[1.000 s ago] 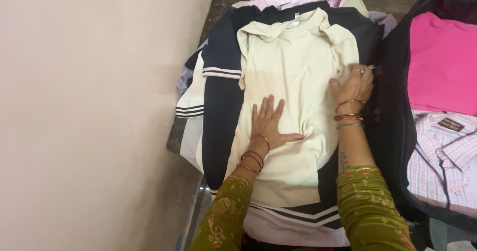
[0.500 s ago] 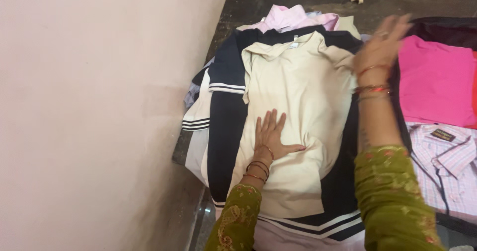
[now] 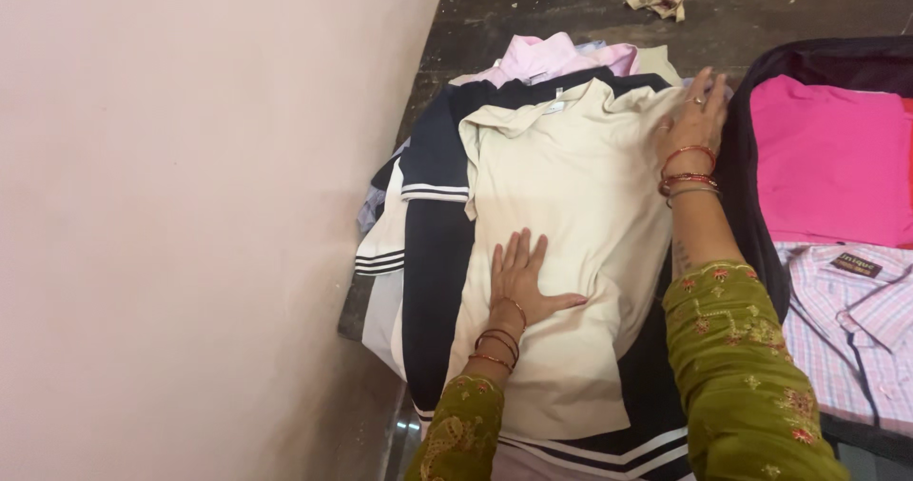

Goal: The person folds a light-colored t-shirt and a pair of pink trousers by hand on the floor, then places them into an open suitcase alongside other folded garments.

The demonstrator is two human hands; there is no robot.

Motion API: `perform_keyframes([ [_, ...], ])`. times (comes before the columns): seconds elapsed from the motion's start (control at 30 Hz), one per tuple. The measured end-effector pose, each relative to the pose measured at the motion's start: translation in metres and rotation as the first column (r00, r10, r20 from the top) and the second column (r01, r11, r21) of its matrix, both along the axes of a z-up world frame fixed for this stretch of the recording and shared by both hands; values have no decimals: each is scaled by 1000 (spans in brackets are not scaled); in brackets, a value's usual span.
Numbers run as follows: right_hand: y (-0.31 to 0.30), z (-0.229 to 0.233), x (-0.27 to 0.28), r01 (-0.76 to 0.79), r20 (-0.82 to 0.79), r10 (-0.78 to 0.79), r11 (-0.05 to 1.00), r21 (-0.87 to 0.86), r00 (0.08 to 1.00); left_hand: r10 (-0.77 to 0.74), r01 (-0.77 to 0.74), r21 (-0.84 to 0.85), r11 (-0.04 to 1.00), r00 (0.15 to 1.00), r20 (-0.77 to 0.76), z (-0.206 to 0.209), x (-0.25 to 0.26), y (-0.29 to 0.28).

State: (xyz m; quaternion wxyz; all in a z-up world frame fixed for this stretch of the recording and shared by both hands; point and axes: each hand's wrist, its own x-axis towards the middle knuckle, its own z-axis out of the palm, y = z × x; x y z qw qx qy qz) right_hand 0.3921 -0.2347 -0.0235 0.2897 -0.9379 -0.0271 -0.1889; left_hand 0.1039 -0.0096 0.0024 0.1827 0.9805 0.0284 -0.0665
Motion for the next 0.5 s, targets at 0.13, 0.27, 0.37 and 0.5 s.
perform_keyframes([
  [0.13,32,-11,-28,39,-66,-80,875,-483,995,3,-3,-7,1000,1000,27,-3,-2,-1],
  [0.27,60,-36,-97,-280,-442,101,890,-361,891,5,-5,3,1000,998,70,-3,0,-1],
  [0.37,67,-33,-122,-293,-393,176,920,-261,903,17,-18,14,1000,999,40,2,-2,0],
  [0.5,76,2,-165,-371,-613,162,900,-230,773,39,-40,5,999,995,90,-1,0,0],
])
